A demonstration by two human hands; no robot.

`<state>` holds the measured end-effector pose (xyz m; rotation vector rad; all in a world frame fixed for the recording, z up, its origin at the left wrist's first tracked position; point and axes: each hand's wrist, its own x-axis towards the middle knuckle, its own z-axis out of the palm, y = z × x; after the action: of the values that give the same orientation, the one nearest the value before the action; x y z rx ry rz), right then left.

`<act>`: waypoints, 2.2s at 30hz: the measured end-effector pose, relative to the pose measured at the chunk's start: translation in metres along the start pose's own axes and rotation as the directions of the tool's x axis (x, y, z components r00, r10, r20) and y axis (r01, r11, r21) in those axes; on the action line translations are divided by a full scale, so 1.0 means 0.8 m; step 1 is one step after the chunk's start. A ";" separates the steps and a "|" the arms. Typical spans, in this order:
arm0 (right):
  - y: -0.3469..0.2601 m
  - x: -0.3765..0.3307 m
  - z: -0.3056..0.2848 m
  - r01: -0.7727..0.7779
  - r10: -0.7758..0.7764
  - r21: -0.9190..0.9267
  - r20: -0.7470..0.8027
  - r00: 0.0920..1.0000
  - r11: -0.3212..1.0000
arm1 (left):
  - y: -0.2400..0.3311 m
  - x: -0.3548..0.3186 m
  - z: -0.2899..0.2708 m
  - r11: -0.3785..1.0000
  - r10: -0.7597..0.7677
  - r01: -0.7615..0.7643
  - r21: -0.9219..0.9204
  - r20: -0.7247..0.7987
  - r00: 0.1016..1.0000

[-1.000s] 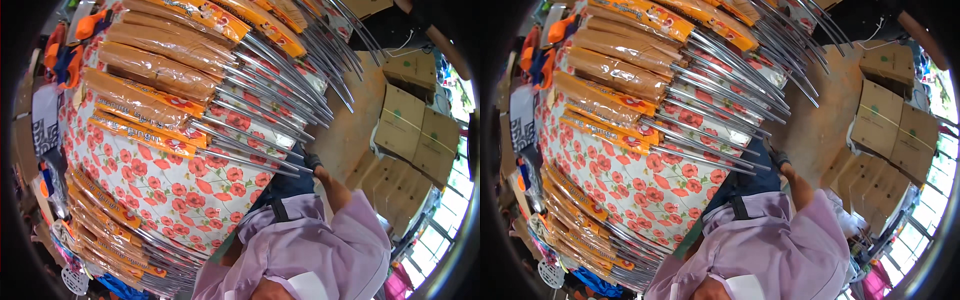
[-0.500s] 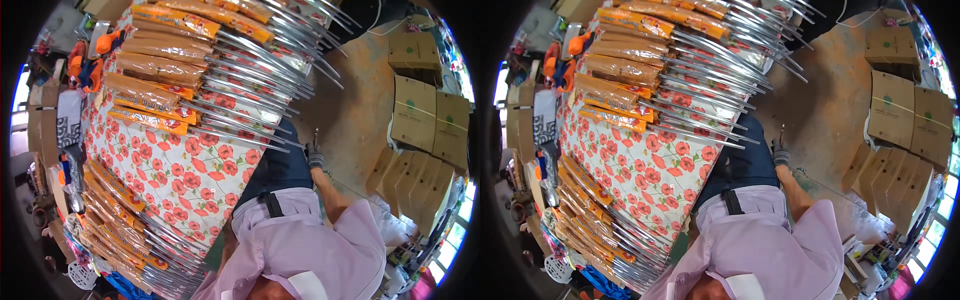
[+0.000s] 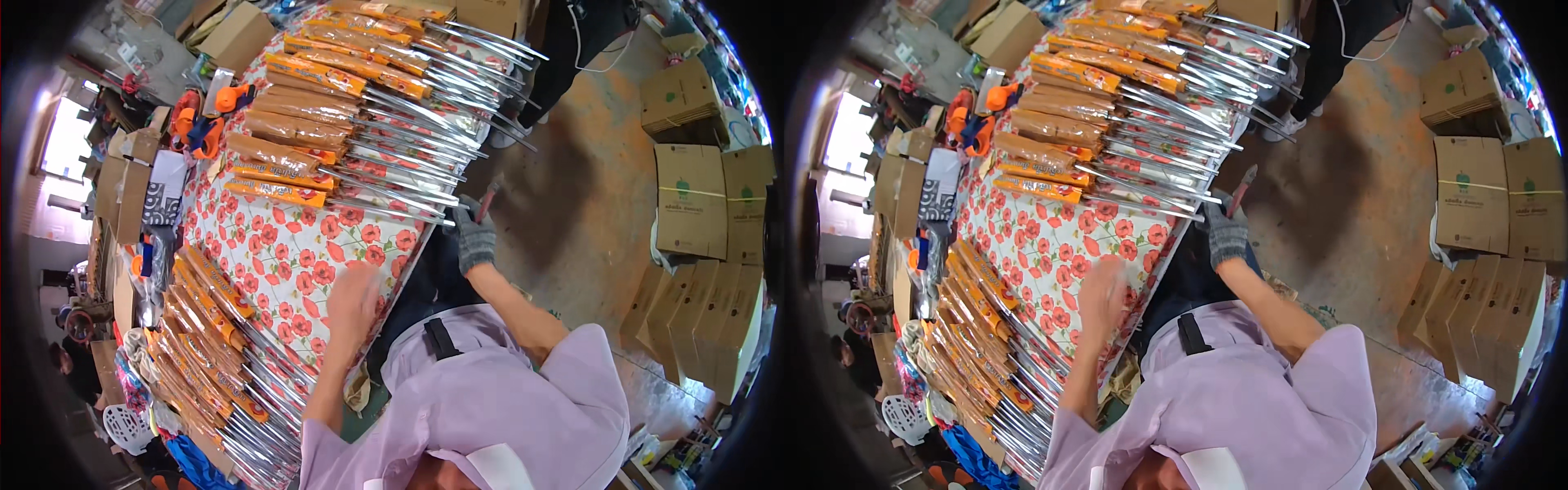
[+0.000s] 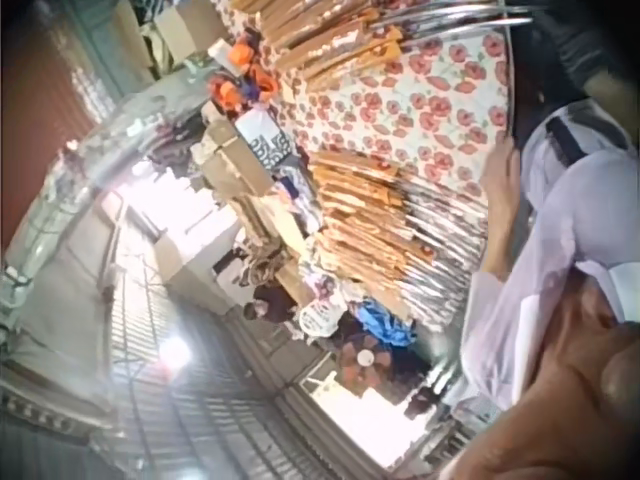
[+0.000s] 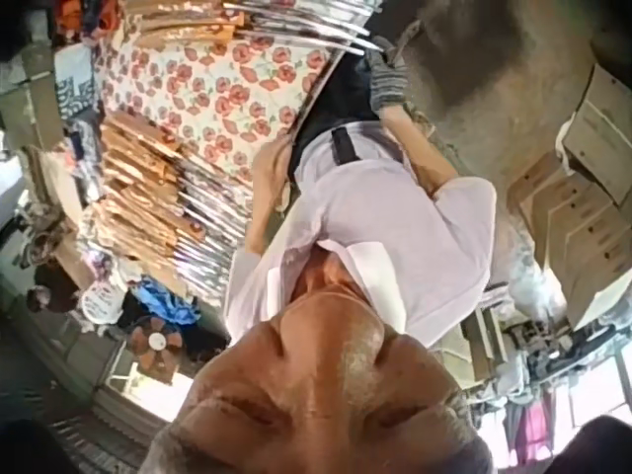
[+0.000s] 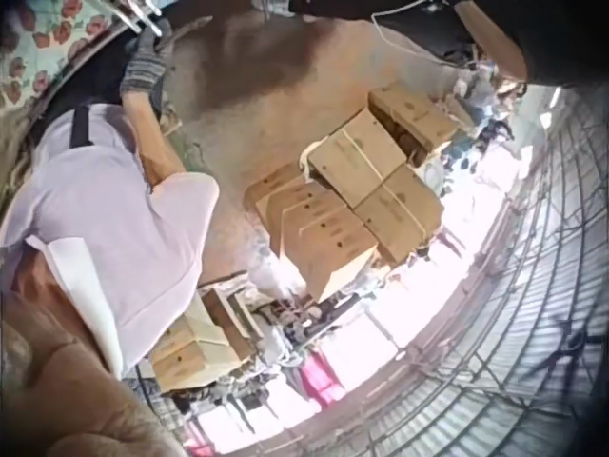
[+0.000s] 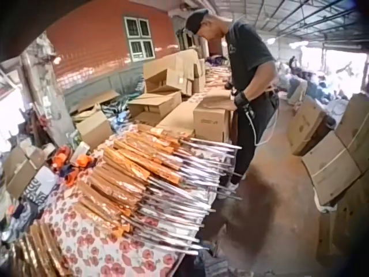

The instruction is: Organizing and bundling metal skewers with wooden handles at a packaging station.

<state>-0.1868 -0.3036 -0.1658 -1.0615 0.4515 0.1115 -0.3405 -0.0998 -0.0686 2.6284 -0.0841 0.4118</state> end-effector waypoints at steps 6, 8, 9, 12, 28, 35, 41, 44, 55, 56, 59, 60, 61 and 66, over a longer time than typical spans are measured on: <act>-0.020 0.049 -0.009 0.183 -0.180 -0.046 0.067 0.981 0.982 | -0.022 0.147 0.073 0.911 0.374 -0.369 0.186 0.006 0.927; -0.018 0.036 -0.032 0.119 -0.121 0.064 0.024 0.992 0.991 | -0.027 0.159 0.082 0.901 0.388 -0.389 0.194 0.044 0.921; -0.012 0.026 -0.048 0.119 -0.120 0.067 0.015 0.993 0.991 | -0.026 0.161 0.086 0.895 0.392 -0.400 0.196 0.081 0.917; 0.002 -0.017 -0.094 0.217 -0.217 -0.015 0.027 0.976 0.976 | -0.024 0.157 0.087 0.892 0.440 -0.438 0.110 0.010 0.898; 0.023 -0.077 -0.126 0.603 -0.417 -0.642 0.440 0.795 0.473 | -0.012 0.178 0.087 0.828 0.520 -0.531 0.181 0.108 0.848; 0.038 -0.078 -0.122 0.604 -0.395 -0.664 0.461 0.795 0.441 | 0.008 0.163 0.098 0.854 0.520 -0.504 -0.130 0.202 0.830; 0.043 -0.085 -0.130 0.552 -0.440 -0.606 0.341 0.831 0.573 | 0.033 0.154 0.094 0.875 0.397 -0.317 -0.366 0.169 0.902; 0.045 -0.083 -0.133 0.573 -0.429 -0.629 0.386 0.817 0.526 | 0.039 0.151 0.089 0.880 0.389 -0.306 -0.363 0.181 0.903; 0.059 -0.075 -0.119 0.598 -0.405 -0.618 0.441 0.801 0.511 | 0.047 0.145 0.078 0.903 0.339 -0.260 -0.342 0.196 0.920; 0.058 -0.076 -0.119 0.603 -0.412 -0.629 0.443 0.797 0.490 | 0.047 0.145 0.077 0.898 0.334 -0.244 -0.367 0.207 0.919; 0.055 -0.077 -0.116 0.611 -0.424 -0.653 0.446 0.788 0.448 | 0.046 0.147 0.077 0.883 0.325 -0.211 -0.420 0.222 0.919; 0.053 -0.078 -0.114 0.606 -0.427 -0.644 0.437 0.792 0.466 | 0.046 0.148 0.077 0.873 0.324 -0.197 -0.447 0.227 0.919; 0.051 -0.079 -0.112 0.602 -0.430 -0.635 0.426 0.796 0.484 | 0.046 0.148 0.077 0.861 0.323 -0.184 -0.474 0.232 0.918; 0.044 -0.083 -0.104 0.548 -0.411 -0.607 0.365 0.835 0.575 | 0.048 0.150 0.076 0.868 0.306 -0.156 -0.472 0.260 0.916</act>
<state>-0.2830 -0.3494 -0.2012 -1.8825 -0.1046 -0.1281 -0.2143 -0.1607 -0.0662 2.2062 -0.5487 0.0161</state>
